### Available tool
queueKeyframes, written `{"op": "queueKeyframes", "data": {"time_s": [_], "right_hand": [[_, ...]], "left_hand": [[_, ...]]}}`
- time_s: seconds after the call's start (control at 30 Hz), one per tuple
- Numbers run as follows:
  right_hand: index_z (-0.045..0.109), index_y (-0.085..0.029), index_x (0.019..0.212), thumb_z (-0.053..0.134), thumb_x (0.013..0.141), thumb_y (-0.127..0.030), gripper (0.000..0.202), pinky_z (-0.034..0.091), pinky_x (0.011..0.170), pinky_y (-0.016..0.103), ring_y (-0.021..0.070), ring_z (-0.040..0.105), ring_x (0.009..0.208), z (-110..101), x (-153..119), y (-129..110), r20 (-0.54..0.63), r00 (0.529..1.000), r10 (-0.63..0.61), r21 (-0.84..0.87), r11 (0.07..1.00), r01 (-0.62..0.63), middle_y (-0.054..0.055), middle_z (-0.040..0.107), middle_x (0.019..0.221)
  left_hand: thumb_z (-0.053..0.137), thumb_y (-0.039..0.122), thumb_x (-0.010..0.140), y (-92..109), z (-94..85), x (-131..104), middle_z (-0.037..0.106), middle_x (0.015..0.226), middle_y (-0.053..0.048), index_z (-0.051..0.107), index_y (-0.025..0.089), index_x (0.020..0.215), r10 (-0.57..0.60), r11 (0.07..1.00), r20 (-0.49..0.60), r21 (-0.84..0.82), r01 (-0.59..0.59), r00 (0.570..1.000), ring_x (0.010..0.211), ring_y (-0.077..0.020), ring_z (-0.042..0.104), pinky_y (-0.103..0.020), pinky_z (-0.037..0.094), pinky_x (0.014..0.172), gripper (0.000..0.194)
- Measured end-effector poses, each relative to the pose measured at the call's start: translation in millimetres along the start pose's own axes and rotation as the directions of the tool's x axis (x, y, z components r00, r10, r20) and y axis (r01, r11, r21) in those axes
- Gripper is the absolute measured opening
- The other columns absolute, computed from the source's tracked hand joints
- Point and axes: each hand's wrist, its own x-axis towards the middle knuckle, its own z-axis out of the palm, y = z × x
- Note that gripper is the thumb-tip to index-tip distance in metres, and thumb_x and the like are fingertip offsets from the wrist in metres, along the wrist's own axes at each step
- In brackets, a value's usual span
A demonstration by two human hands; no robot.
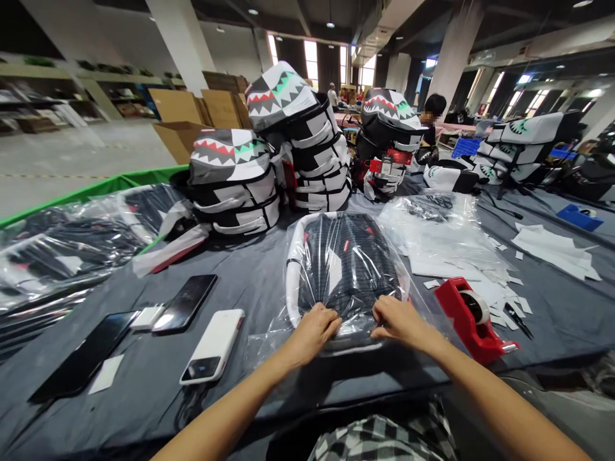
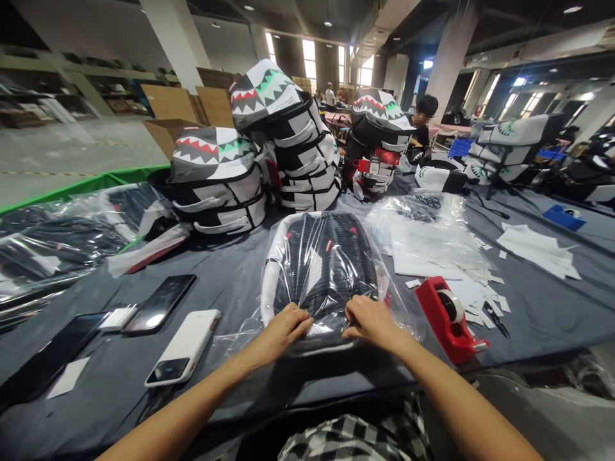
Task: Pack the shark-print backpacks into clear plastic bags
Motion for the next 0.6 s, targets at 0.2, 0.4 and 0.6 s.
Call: {"op": "queueKeyframes", "data": {"time_s": [0.2,0.4,0.6], "right_hand": [[0.054,-0.022,0.081,0.089,0.074,-0.041,0.040,0.026,0.060,0.026,0.0168,0.059,0.079,-1.6,20.9,3.8,0.152,0.988,0.021,0.009,1.000,-0.022,-0.002,0.063,0.085],[0.052,-0.022,0.079,0.090,0.070,-0.042,0.043,0.026,0.060,0.027,0.0188,0.059,0.077,0.3,27.2,7.7,0.156,0.987,0.033,0.002,0.999,-0.034,-0.002,0.063,0.082],[0.060,-0.022,0.095,0.071,0.084,-0.054,0.035,0.046,0.070,0.030,0.0192,0.060,0.079,-6.3,-23.1,12.2,-0.224,0.973,0.055,0.356,0.934,0.030,0.004,0.065,0.091]], "left_hand": [[0.069,0.041,0.090,-4.4,-32.9,-41.6,0.067,0.084,0.003,0.063,0.027,0.106,0.039,0.993,-0.124,0.111,-0.025,0.992,0.099,-0.0227,0.058,-0.056,0.021,0.115,0.022],[0.065,0.027,0.092,-44.3,-43.3,-71.3,0.068,0.082,0.002,0.068,0.025,0.084,-0.105,0.963,-0.321,0.205,0.177,0.941,0.096,-0.0213,0.058,-0.057,0.017,0.116,0.009],[0.061,0.030,0.094,-52.5,-41.2,-57.6,0.070,0.086,-0.001,0.071,0.025,0.090,-0.193,0.962,-0.216,0.151,0.228,0.957,0.096,-0.0216,0.059,-0.052,0.025,0.110,0.012]]}}
